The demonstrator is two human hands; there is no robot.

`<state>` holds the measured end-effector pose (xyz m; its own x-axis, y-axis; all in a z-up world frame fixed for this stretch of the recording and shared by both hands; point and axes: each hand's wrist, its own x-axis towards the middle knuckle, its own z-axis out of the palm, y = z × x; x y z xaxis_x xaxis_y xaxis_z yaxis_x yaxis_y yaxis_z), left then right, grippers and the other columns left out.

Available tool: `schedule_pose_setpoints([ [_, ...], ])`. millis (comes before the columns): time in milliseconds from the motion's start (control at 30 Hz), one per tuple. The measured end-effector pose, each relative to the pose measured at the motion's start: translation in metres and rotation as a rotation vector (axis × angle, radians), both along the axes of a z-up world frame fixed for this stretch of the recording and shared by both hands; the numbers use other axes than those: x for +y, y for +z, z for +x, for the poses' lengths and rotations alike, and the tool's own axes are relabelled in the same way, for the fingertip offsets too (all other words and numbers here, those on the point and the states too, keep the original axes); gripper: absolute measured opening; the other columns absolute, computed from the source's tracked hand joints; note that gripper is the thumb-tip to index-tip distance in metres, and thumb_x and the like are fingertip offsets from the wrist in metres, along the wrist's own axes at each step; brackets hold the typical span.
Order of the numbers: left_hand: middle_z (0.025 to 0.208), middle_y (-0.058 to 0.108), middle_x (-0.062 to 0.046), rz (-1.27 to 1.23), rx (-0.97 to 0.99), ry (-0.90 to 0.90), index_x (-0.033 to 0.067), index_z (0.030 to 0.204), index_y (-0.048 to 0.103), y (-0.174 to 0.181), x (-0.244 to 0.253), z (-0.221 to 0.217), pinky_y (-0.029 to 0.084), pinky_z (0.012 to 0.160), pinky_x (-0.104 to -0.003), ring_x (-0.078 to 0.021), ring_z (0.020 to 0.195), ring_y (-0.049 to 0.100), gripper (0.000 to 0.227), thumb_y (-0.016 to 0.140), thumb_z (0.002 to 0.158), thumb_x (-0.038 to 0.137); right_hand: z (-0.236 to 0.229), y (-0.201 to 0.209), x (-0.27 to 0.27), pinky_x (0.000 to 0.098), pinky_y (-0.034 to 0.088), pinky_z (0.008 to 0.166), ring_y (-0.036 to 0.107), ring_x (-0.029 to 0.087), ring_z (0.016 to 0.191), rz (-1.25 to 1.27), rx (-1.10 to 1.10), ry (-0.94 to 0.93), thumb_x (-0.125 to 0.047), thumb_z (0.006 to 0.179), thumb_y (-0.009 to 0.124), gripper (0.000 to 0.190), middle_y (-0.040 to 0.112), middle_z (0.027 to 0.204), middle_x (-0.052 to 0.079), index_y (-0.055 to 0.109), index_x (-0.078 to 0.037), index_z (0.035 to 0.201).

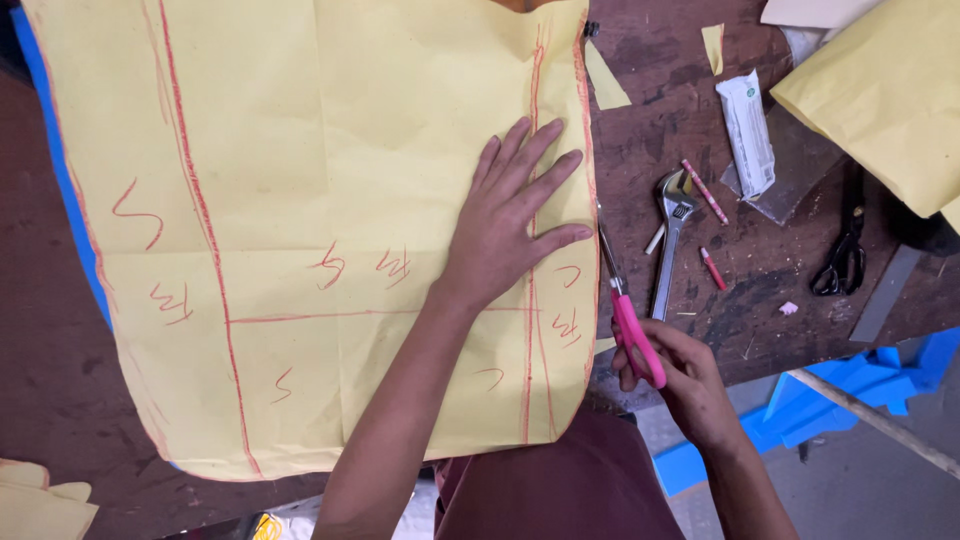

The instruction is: The person cuts a piece of yellow fabric with shears, places the cut piece over a foam cushion, and then uses a pencil to mark lines on the fabric.

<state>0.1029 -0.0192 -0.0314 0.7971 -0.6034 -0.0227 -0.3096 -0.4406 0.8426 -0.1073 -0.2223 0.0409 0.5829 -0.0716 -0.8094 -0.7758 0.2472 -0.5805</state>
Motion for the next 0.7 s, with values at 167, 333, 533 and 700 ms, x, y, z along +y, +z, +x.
schedule_pose_setpoints([
  [167, 0.164, 0.039, -0.005, 0.019, -0.006, -0.001, 0.0181, 0.147, 0.058, -0.0003, -0.0016, 0.0013, 0.022, 0.132, -0.051, -0.031, 0.157, 0.029, 0.077, 0.082, 0.082, 0.05, 0.0024, 0.0023, 0.0, 0.0329, 0.052, 0.07, 0.065, 0.02, 0.075, -0.016, 0.055, -0.027, -0.013, 0.092, 0.062, 0.039, 0.072, 0.09, 0.015, 0.066, 0.008, 0.125],
  [333, 0.164, 0.039, -0.004, 0.01, 0.007, -0.001, 0.0187, 0.148, 0.058, 0.0002, -0.0005, 0.0003, 0.022, 0.132, -0.051, -0.0304, 0.157, 0.029, 0.076, 0.082, 0.083, 0.05, 0.0048, 0.0006, 0.0009, 0.031, 0.054, 0.068, 0.067, 0.018, 0.073, -0.06, 0.072, -0.003, -0.01, 0.093, 0.063, 0.039, 0.072, 0.089, 0.013, 0.065, 0.005, 0.129],
  [533, 0.165, 0.037, -0.004, 0.028, 0.018, -0.007, 0.0197, 0.148, 0.056, 0.0001, -0.0006, 0.0011, 0.021, 0.131, -0.051, -0.0305, 0.157, 0.028, 0.077, 0.081, 0.081, 0.05, 0.004, 0.0002, 0.0009, 0.0314, 0.055, 0.064, 0.067, 0.018, 0.069, -0.064, 0.126, -0.027, -0.009, 0.093, 0.063, 0.039, 0.073, 0.086, 0.013, 0.066, 0.004, 0.13],
  [700, 0.165, 0.037, -0.004, 0.018, 0.031, -0.009, 0.019, 0.149, 0.056, 0.0006, 0.0001, 0.0001, 0.021, 0.132, -0.051, -0.0301, 0.158, 0.027, 0.076, 0.081, 0.083, 0.05, 0.0053, 0.0013, 0.0003, 0.0311, 0.054, 0.065, 0.067, 0.017, 0.07, -0.08, 0.11, -0.018, -0.009, 0.094, 0.063, 0.037, 0.073, 0.086, 0.013, 0.066, 0.006, 0.128],
])
